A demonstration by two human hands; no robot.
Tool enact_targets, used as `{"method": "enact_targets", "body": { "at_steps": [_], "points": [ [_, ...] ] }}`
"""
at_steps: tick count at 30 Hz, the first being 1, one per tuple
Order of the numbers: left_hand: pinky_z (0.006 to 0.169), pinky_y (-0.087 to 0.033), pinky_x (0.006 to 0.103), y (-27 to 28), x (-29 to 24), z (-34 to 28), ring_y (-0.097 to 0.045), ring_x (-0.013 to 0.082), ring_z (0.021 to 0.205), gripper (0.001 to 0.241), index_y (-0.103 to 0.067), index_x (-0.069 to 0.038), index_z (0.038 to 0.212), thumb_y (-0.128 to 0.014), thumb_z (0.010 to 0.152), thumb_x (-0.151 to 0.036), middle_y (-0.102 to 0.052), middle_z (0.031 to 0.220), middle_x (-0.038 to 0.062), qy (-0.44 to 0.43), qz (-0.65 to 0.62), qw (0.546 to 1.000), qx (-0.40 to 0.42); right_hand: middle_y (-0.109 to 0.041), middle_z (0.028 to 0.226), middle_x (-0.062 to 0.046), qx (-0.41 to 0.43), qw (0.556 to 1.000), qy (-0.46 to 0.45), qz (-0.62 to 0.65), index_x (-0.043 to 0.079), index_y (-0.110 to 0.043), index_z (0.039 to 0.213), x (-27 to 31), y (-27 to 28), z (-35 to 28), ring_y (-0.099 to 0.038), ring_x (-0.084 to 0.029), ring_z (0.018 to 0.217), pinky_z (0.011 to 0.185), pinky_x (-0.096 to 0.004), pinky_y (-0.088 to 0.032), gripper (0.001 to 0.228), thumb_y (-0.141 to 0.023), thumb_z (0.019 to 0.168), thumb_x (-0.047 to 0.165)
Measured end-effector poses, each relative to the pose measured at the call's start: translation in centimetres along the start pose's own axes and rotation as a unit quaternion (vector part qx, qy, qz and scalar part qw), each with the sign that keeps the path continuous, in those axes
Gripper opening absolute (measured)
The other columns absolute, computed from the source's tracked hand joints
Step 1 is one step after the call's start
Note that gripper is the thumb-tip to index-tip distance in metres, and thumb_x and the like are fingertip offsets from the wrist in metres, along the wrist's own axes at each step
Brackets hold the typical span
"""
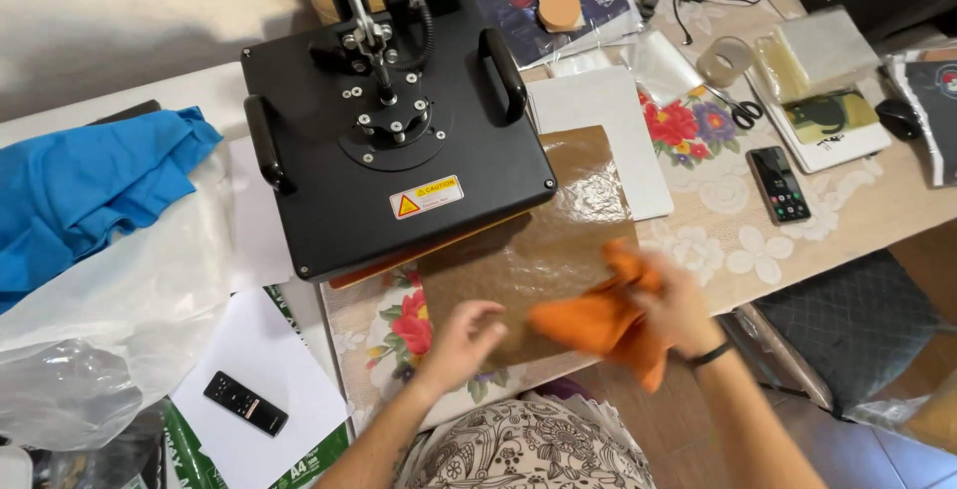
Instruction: The person wipes a heat press machine and a brown sheet with an orange cloth. They then handle a roll of clear tape, cut a piece with scissors, and place it on a white sheet before cutting a small piece of clear plastic.
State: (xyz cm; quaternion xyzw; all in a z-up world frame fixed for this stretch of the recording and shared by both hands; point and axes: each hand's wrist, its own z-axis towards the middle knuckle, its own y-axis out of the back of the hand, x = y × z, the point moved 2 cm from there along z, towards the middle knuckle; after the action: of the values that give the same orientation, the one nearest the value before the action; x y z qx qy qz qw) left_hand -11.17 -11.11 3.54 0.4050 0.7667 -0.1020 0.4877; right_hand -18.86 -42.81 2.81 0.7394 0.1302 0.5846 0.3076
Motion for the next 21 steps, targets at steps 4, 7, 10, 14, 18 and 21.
{"method": "enact_targets", "body": {
  "at_steps": [4,7,10,14,18,21],
  "points": [
    [0.105,-0.047,0.0464,0.6,14.8,7.3,-0.058,0.0364,0.125,0.045,-0.065,-0.017,0.128,-0.074,0.088,-0.036,-0.059,0.130,0.011,0.032,-0.002,0.972,-0.231,-0.070,0.117,-0.026,-0.127,0.980,-0.095,-0.120,0.011,-0.066,0.132,-7.0,6.9,5.1,-0.064,-0.049,0.111,0.098,-0.053,-0.050,0.053,-0.078,0.083,0.025],
    [0.105,-0.047,0.0475,1.3,20.7,10.4,-0.057,0.0400,0.126,0.059,-0.061,-0.012,0.132,-0.078,0.082,-0.041,-0.059,0.131,0.018,0.123,0.011,0.930,-0.345,-0.071,0.126,-0.001,-0.120,0.940,-0.120,-0.297,0.041,-0.064,0.135,-16.1,9.9,10.3,-0.065,-0.030,0.118,0.096,-0.043,-0.052,0.061,-0.076,0.078,0.057],
    [0.103,-0.048,0.0460,1.6,21.3,12.7,-0.058,0.0408,0.123,0.063,-0.062,-0.005,0.126,-0.082,0.076,-0.038,-0.060,0.124,0.023,0.133,-0.030,0.895,-0.424,-0.046,0.157,-0.016,-0.137,0.870,-0.141,-0.452,0.019,-0.049,0.155,-16.3,8.7,13.3,-0.037,-0.047,0.138,0.101,-0.058,-0.041,0.094,-0.070,0.074,0.063],
    [0.103,-0.045,0.0508,0.3,21.4,14.8,-0.059,0.0422,0.118,0.057,-0.062,-0.009,0.118,-0.080,0.074,-0.040,-0.056,0.123,0.019,0.237,-0.007,0.853,-0.466,-0.060,0.133,-0.025,-0.116,0.912,-0.005,-0.394,0.007,-0.060,0.142,-19.2,1.0,16.3,-0.058,-0.046,0.124,0.106,-0.052,-0.046,0.085,-0.078,0.076,0.058],
    [0.098,-0.050,0.0522,-0.5,19.6,15.4,-0.061,0.0422,0.119,0.070,-0.048,-0.011,0.127,-0.080,0.076,-0.046,-0.059,0.125,0.020,0.295,0.008,0.833,-0.468,-0.047,0.142,-0.014,-0.012,0.967,-0.209,-0.145,0.015,-0.043,0.150,-22.9,-5.2,19.2,-0.055,-0.037,0.129,0.108,-0.052,-0.043,0.103,-0.079,0.070,0.068],
    [0.103,-0.043,0.0492,-0.8,17.0,14.8,-0.052,0.0381,0.126,0.060,-0.056,-0.014,0.123,-0.077,0.080,-0.049,-0.055,0.129,0.014,0.328,0.078,0.812,-0.476,-0.055,0.133,-0.005,-0.040,0.960,-0.254,-0.114,0.022,-0.045,0.146,-24.0,-6.8,20.1,-0.061,-0.028,0.122,0.102,-0.049,-0.048,0.095,-0.080,0.069,0.067]
  ]
}}
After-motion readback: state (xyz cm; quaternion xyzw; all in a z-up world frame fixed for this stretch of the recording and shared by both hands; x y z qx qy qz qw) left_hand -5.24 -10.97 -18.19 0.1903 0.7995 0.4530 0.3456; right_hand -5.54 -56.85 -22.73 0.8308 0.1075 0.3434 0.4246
